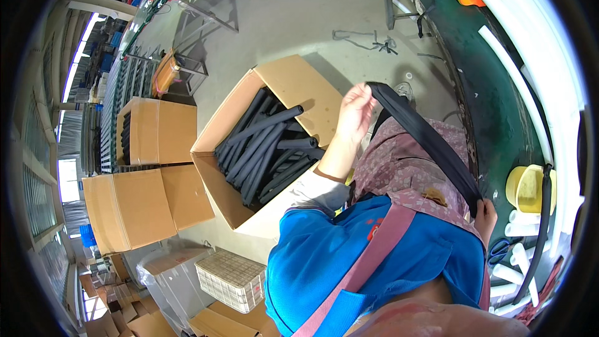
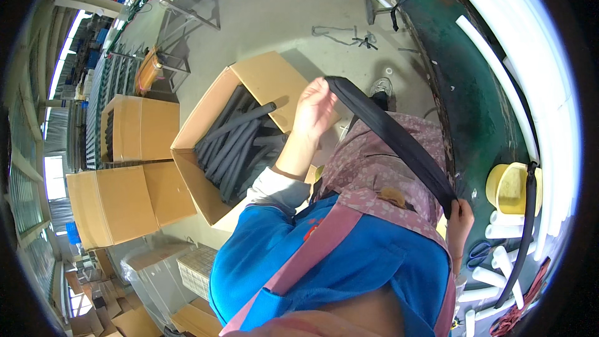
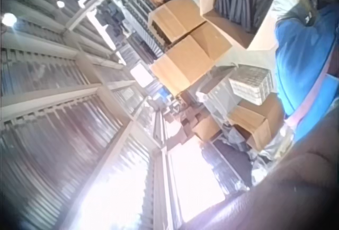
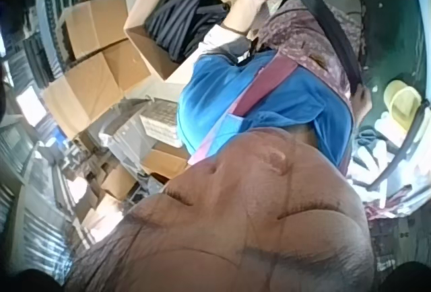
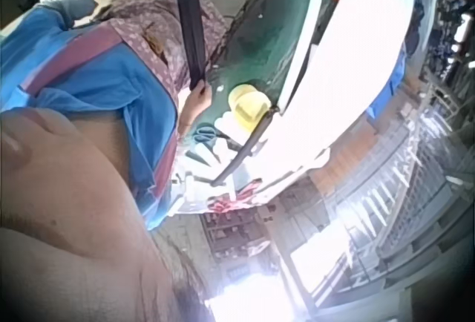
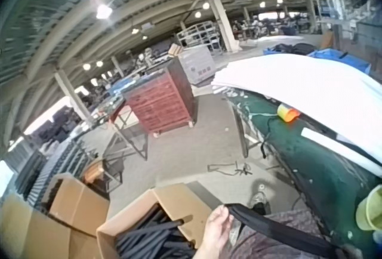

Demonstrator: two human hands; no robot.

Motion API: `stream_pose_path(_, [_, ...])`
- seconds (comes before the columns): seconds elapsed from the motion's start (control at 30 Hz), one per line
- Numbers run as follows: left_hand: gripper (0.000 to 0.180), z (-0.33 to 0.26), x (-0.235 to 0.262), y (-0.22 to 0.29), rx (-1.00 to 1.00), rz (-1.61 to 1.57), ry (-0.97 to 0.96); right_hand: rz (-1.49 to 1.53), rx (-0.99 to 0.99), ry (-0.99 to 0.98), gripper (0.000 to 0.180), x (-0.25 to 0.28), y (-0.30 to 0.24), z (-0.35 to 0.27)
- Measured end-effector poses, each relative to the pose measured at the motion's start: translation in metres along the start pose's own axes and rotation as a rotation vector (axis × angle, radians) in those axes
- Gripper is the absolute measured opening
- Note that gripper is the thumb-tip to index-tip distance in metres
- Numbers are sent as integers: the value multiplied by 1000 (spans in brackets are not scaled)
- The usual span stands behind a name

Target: The person repeatedly inserts white foam rods into black fabric sleeves, ties the sleeve ends with string, and places the finished units into a cardboard box. The process is repeated multiple times in a factory setting.

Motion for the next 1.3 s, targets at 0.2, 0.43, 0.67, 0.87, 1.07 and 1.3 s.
stream_pose_path(0.2, [15, -28, -76, 32, -477, 683, -330, -26, 251, 100, 10, -19, -111, 51])
stream_pose_path(0.43, [16, -101, -153, 10, -873, 1268, -617, 634, 166, -536, 18, -107, -232, 73])
stream_pose_path(0.67, [7, -75, -117, 21, -686, 1402, -303, 178, 786, -72, 23, -100, -273, 71])
stream_pose_path(0.87, [13, -46, -92, -10, -343, 1355, -391, 107, 757, -34, 21, -134, -245, 70])
stream_pose_path(1.07, [22, -39, -48, -69, 30, 1241, -623, 206, 829, 20, 17, -139, -233, 54])
stream_pose_path(1.3, [29, -60, -38, -64, 95, 1582, -770, 36, 1028, 32, 13, -142, -241, 40])
Point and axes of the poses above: each hand's wrist, its own z-axis towards the middle knuckle, its own x-axis out of the back of the hand, y = z × x, the point moved 8 cm from there along z, towards the middle knuckle, and after that the axes turned 1 degree about z, right-handed, at the moved point
